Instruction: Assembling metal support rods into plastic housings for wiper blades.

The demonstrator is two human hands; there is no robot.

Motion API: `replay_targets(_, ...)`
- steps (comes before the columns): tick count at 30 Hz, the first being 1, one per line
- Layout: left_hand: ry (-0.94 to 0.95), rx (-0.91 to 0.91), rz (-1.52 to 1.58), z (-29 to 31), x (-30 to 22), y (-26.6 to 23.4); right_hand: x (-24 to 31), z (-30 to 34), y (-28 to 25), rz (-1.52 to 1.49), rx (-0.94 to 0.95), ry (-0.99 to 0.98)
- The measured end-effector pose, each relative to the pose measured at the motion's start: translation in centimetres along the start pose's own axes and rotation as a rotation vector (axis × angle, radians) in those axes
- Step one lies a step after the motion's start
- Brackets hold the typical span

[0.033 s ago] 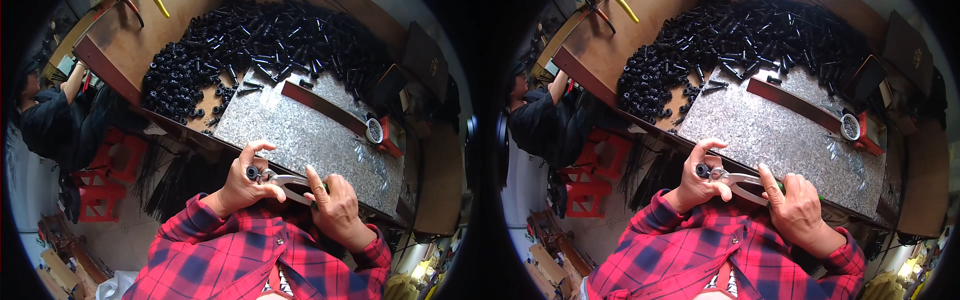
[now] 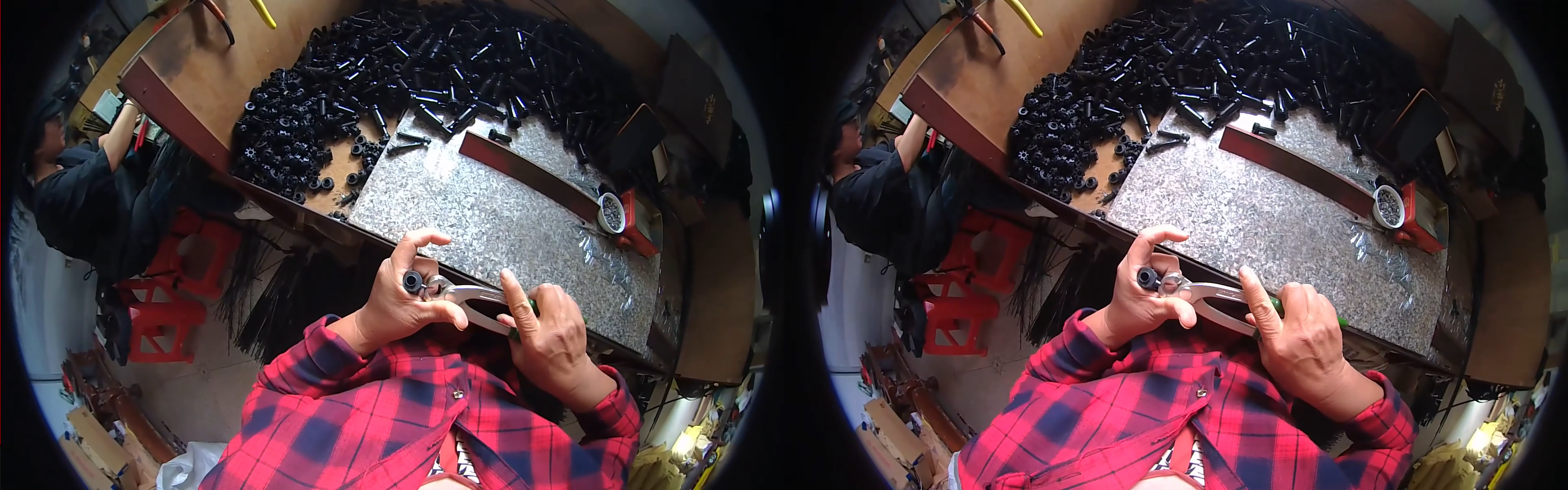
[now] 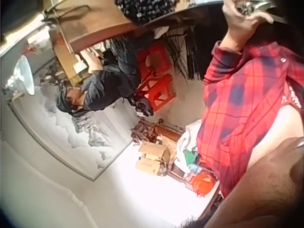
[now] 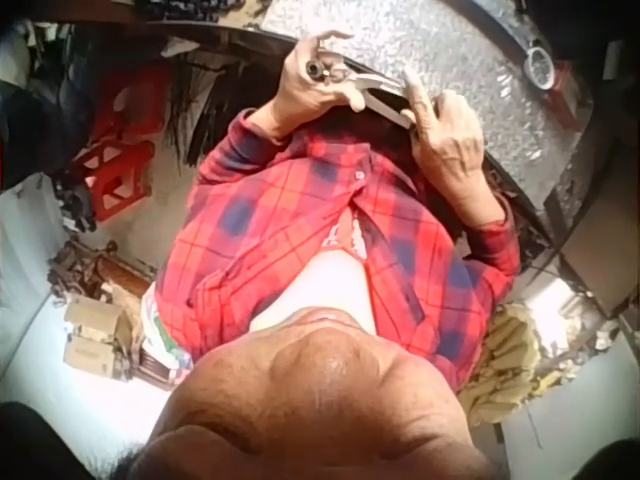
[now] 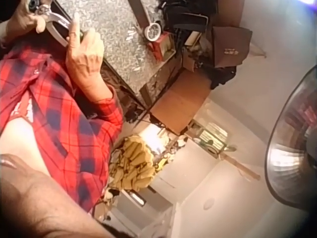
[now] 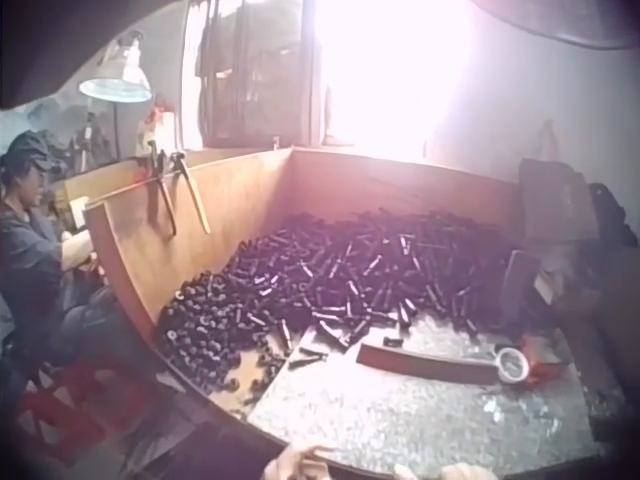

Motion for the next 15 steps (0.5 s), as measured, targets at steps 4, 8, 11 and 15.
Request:
replay_targets(4, 0.020, 0.020, -0.063, -0.12, -0.54, 0.79, -0.28, 0.18, -0.31, 0.094, -0.005, -0.018)
replay_targets(8, 0.034, 0.001, -0.042, -0.10, -0.49, 0.87, -0.35, 0.36, -0.33, 0.091, -0.009, -0.050)
replay_targets(11, 0.047, 0.014, -0.076, -0.13, -0.50, 0.91, -0.43, 0.35, -0.22, 0.072, 0.066, -0.043)
replay_targets(15, 0.042, 0.042, -0.083, -0.28, -0.08, 0.95, -0.65, 0.41, 0.45, -0.168, 0.178, -0.003)
Point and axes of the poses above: each hand's wrist, its own z-axis away from the middle knuckle, its own y-axis out of the palm, x = y × z, the point moved 9 cm from there along -z, towards the middle knuckle, and after that the axes turned 14 degrees about z, right-handed, at the moved point
